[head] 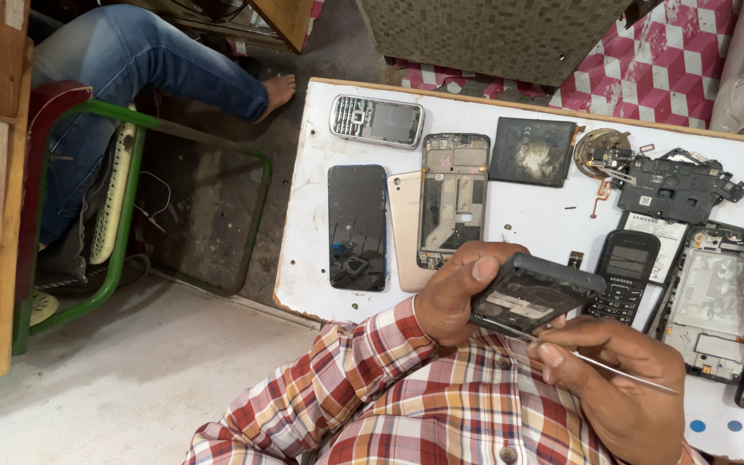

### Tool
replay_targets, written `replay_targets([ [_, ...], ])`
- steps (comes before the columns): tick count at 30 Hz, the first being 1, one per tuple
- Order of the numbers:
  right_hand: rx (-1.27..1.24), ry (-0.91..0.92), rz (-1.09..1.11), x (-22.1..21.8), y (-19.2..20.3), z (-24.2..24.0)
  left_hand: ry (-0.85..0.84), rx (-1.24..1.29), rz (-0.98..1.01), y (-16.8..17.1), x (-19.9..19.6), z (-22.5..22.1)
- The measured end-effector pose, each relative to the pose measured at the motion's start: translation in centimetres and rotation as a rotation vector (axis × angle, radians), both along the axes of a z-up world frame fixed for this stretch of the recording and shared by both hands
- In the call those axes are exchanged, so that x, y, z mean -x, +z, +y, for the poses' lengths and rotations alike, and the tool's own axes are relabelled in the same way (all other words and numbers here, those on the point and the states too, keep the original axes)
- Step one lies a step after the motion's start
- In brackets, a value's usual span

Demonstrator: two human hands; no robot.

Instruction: The person uses a metal prying tool to work on the internal components of a disassembled mobile phone. They then set it down and pick up a second phone, continuing to pry at the back casing and internal parts.

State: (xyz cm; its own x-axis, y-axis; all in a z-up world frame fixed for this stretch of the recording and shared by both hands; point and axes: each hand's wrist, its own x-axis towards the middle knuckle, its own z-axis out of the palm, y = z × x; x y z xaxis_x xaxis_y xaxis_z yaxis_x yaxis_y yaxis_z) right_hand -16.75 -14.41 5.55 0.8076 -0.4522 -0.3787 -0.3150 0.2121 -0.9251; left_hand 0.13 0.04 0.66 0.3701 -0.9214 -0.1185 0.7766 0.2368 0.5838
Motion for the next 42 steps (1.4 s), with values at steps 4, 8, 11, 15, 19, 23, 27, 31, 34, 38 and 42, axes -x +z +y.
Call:
replay_targets([
  [4, -0.168, -0.035, -0.051, -0.3, -0.9, -0.1, 0.07, -0.058, 0.01, 0.6, 0.1, -0.3],
  [8, -0.368, -0.099, -0.136, -0.8, -1.5, 0.0, 0.12, -0.076, 0.1, 1.5, 0.0, -1.0],
  [11, -0.386, -0.117, -0.172, -1.3, -1.6, 0.1, 0.168, -0.133, 0.105, 2.0, -0.1, -1.7],
  [15, -0.338, -0.133, -0.145, -1.5, -1.3, 0.4, 0.254, -0.135, 0.097, 2.4, -0.2, -2.3],
  [19, -0.29, -0.111, -0.211, -1.4, -1.1, 0.4, 0.239, -0.071, 0.098, 2.7, -0.3, -2.6],
  [23, -0.146, -0.116, -0.196, -1.1, -0.6, 0.8, 0.252, -0.139, 0.046, 3.1, -0.2, -2.3],
  [27, 0.134, -0.147, -0.172, -1.0, 0.3, 1.9, 0.269, -0.14, -0.141, 3.7, -0.3, -1.8],
  [31, 0.276, -0.067, -0.195, -1.1, 1.2, 2.1, 0.264, -0.214, -0.227, 4.0, -0.3, -1.5],
  [34, 0.261, -0.055, -0.198, -1.3, 1.6, 2.1, 0.277, -0.199, -0.24, 4.0, -0.3, -1.6],
  [38, 0.252, -0.053, -0.19, -1.5, 1.8, 2.2, 0.274, -0.197, -0.26, 3.9, -0.4, -1.7],
  [42, 0.269, -0.057, -0.18, -1.6, 1.8, 2.2, 0.263, -0.201, -0.294, 4.0, -0.5, -1.7],
])
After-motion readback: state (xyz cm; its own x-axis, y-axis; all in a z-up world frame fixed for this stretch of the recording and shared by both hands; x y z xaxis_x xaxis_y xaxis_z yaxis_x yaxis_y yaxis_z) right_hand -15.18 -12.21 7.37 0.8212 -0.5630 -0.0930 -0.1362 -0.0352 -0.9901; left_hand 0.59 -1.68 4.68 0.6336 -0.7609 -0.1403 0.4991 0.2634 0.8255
